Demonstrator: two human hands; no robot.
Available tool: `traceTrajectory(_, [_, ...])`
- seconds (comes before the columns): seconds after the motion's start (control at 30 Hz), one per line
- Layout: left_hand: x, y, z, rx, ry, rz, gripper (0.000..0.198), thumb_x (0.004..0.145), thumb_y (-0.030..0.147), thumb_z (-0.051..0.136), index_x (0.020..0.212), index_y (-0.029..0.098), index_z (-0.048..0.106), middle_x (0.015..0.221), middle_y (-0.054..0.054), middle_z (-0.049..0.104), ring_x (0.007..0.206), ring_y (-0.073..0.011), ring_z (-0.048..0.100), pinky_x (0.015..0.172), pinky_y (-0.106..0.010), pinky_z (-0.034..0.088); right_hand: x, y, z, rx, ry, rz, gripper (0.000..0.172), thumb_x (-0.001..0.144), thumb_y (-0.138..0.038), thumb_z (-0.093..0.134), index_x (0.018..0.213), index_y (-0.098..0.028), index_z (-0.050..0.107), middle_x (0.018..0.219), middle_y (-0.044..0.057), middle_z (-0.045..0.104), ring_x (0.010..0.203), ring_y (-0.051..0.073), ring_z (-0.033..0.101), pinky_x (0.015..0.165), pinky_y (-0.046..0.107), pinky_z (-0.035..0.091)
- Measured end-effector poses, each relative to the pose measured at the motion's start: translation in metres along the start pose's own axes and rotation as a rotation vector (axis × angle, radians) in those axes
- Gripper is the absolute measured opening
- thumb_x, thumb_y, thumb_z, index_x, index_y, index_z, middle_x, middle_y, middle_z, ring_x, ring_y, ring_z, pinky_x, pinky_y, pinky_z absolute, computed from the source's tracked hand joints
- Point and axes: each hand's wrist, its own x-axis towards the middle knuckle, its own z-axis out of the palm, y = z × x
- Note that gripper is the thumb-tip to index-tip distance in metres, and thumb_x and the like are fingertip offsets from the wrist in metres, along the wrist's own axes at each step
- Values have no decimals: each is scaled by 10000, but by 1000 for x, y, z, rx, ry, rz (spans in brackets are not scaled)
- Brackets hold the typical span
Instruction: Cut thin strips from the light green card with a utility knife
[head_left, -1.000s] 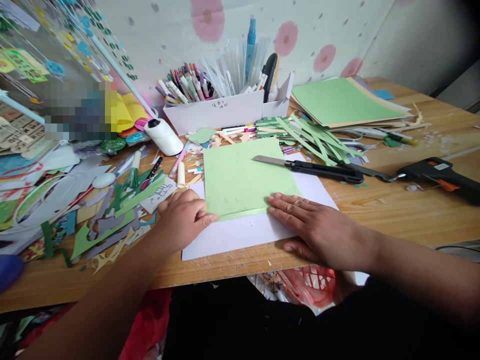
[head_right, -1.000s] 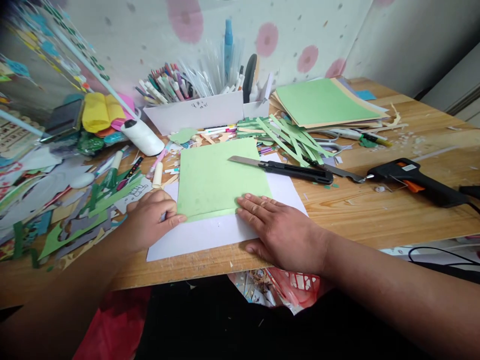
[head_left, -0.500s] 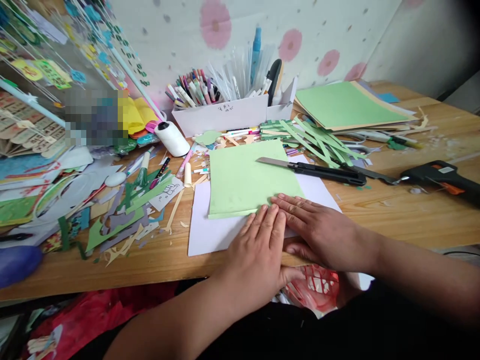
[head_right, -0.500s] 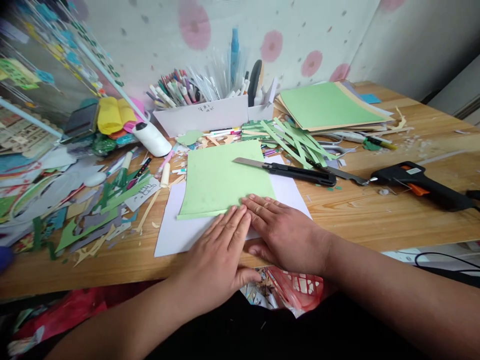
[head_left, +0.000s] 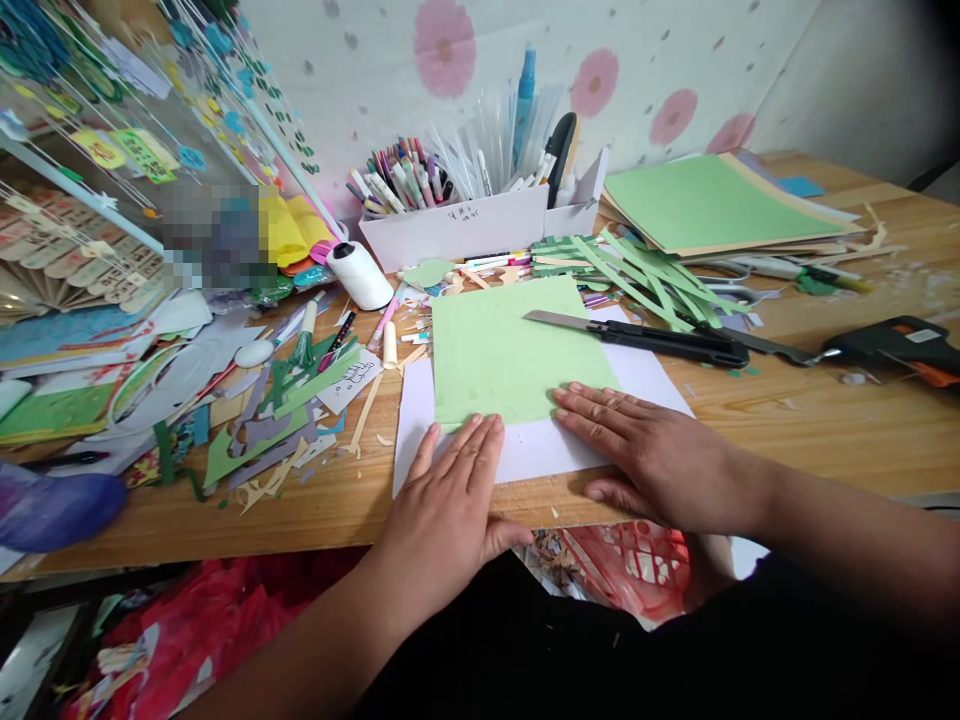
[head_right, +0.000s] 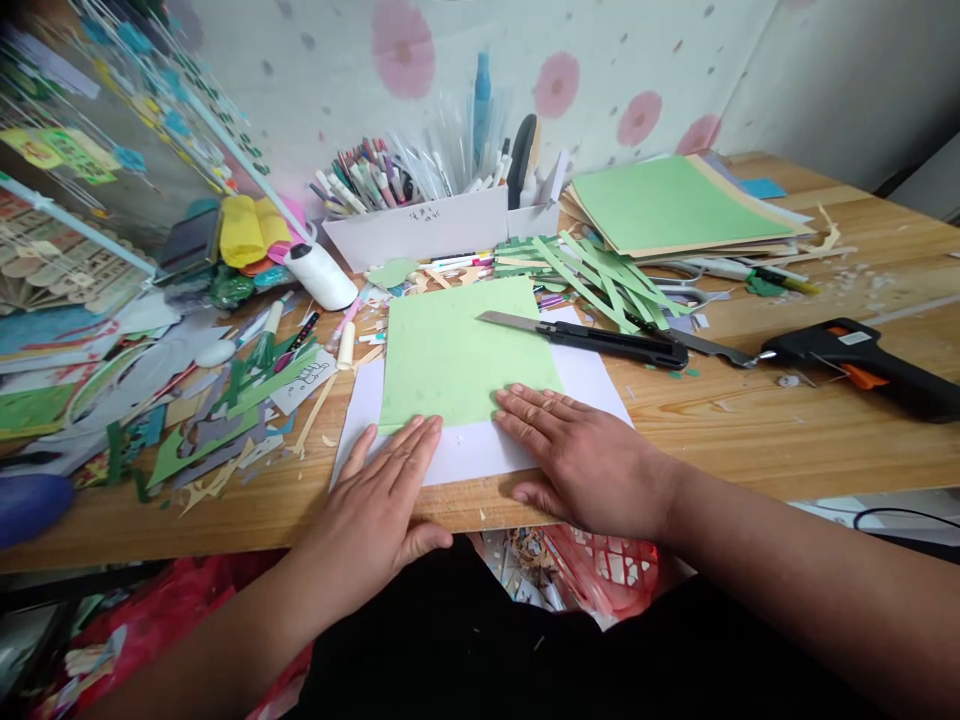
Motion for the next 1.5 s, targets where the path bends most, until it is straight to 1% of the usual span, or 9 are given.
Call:
traceTrajectory(0.33, [-38, -25, 2, -8, 44, -81, 732, 965, 609, 281, 1492, 106, 204, 1466, -187, 451, 1358, -314, 414, 1108, -557, 212, -2, 2, 2, 36, 13, 4, 665, 938, -466, 486, 1432, -27, 411, 1527, 191, 291, 1423, 303, 271, 1131, 491, 343])
traceTrajectory(0.43, [-35, -32, -2, -62, 93, -68, 580, 989, 506, 371, 1420, 119, 346, 1384, -173, 544, 1282, -312, 493, 1103, -564, 236, 0, 2, -1, 32, 12, -1, 632, 957, -457, 451, 1418, -25, 429, 1515, 190, 325, 1406, 309, 309, 1112, 497, 369])
traceTrajectory(0.53, [-19, -41, -6, -158, 201, -81, 305, 992, 305, 433, 1228, 141, 537, 1200, -128, 643, 1116, -258, 582, 1019, -462, 395, 5, 3, -7, 67, 45, 9, 498, 991, -387, 398, 1349, -62, 517, 1454, 164, 445, 1339, 283, 420, 1072, 468, 420])
traceTrajectory(0.6, [-4, -44, -9, -174, 213, -97, 234, 969, 242, 474, 1153, 145, 583, 1118, -116, 640, 1041, -248, 581, 926, -410, 462, 12, 3, -12, 93, 72, 48, 419, 998, -321, 387, 1297, -86, 563, 1366, 150, 539, 1236, 253, 514, 1024, 432, 459])
traceTrajectory(0.7, [17, -44, -13, -154, 91, -91, 154, 931, 245, 557, 1051, 160, 603, 1019, -89, 616, 974, -252, 565, 859, -406, 479, 24, 1, -17, 94, 78, 114, 343, 984, -273, 419, 1210, -110, 618, 1183, 143, 626, 1052, 238, 576, 916, 407, 494])
traceTrajectory(0.8, [31, -40, -16, -180, -22, -59, 66, 920, 233, 570, 879, 181, 573, 913, -47, 583, 903, -225, 548, 804, -373, 470, 36, 0, -20, 95, 3, 137, 255, 952, -300, 496, 1040, -138, 671, 1020, 124, 631, 942, 235, 570, 836, 386, 477])
traceTrajectory(0.93, [36, -37, -16, -233, -49, -16, 130, 933, 186, 510, 803, 187, 501, 846, -28, 548, 842, -203, 516, 748, -347, 439, 49, -2, -24, 150, -142, 198, 188, 905, -342, 584, 897, -162, 636, 886, 68, 619, 817, 201, 563, 727, 327, 426])
traceTrajectory(1.23, [42, -39, -14, -238, -110, -48, 141, 941, 203, 492, 801, 194, 488, 811, -13, 562, 798, -197, 523, 713, -339, 422, 61, -6, -23, 90, -229, 267, 188, 920, -295, 538, 799, -163, 595, 841, 62, 635, 763, 182, 563, 650, 305, 342])
traceTrajectory(1.5, [55, -40, -22, -306, -226, -167, 153, 868, 220, 569, 722, 191, 533, 727, 3, 587, 697, -169, 540, 615, -287, 375, 64, -8, -24, 128, -256, 371, 179, 893, -315, 569, 779, -179, 593, 819, 51, 633, 742, 185, 559, 616, 304, 325])
